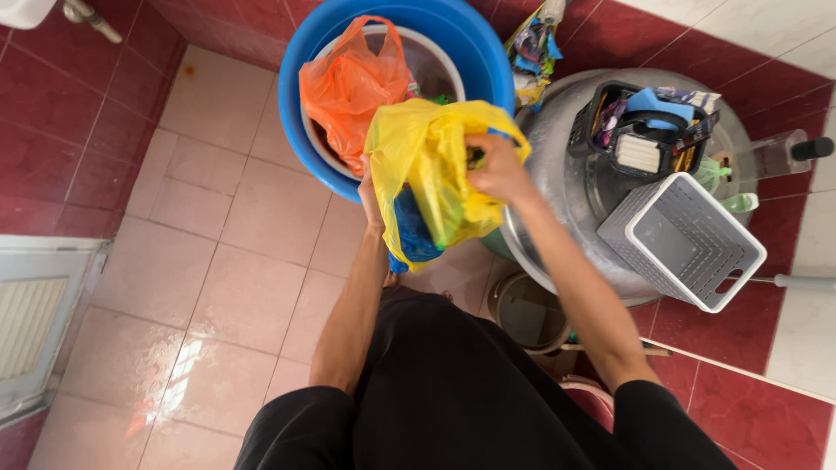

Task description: The person unpacks several multi-pack soap bars from a yellow plastic bag into a blue basin. Using red scissors, they cut the plastic wrapping of green and pink soap packs and place the separated bars into a white basket.

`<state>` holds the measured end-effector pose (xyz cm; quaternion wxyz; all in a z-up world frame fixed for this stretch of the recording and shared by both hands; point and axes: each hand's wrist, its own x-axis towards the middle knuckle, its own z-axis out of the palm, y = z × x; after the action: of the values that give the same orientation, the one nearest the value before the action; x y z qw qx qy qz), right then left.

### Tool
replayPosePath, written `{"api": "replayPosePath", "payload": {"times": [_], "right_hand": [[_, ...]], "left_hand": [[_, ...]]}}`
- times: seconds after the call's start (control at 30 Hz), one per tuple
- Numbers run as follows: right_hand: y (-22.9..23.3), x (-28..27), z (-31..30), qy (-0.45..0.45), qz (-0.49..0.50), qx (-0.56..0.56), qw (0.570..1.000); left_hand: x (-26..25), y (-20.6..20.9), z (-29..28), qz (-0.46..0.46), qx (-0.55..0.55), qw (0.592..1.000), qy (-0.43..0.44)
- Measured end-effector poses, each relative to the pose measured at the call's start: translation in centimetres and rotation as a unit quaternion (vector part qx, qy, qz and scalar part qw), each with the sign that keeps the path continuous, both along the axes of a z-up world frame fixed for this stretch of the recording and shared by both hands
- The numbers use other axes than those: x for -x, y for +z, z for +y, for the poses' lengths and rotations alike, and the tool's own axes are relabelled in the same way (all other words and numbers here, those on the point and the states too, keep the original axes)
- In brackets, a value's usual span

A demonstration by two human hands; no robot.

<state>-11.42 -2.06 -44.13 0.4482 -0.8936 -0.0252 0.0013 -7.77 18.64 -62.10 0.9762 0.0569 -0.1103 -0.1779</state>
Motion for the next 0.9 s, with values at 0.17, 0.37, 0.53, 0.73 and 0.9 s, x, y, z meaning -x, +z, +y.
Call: {"api": "replayPosePath", "payload": {"times": [0.17,0.37,0.53,0.73,0.9], "right_hand": [[1.7,0.1,-1.8,0.070,-0.023,-0.080,0.994],[-1.6,0.4,-1.9,-0.014,-0.033,-0.197,0.980],[-6.5,-1.1,0.4,-0.028,-0.123,-0.058,0.990],[-12.2,-4.2,2.7,-0.049,-0.096,-0.098,0.989],[-15.2,-4.6,3.1,-0.104,-0.132,-0.023,0.985]], "left_hand": [[0.2,2.7,-0.4,0.175,-0.093,0.980,0.004],[-0.7,4.1,-0.1,0.133,-0.166,0.977,0.011],[-0.6,4.2,0.3,0.197,-0.077,0.975,-0.066],[-2.0,-0.8,0.9,0.149,-0.161,0.975,-0.018],[-1.0,-4.7,1.9,0.159,-0.184,0.970,0.013]]}}
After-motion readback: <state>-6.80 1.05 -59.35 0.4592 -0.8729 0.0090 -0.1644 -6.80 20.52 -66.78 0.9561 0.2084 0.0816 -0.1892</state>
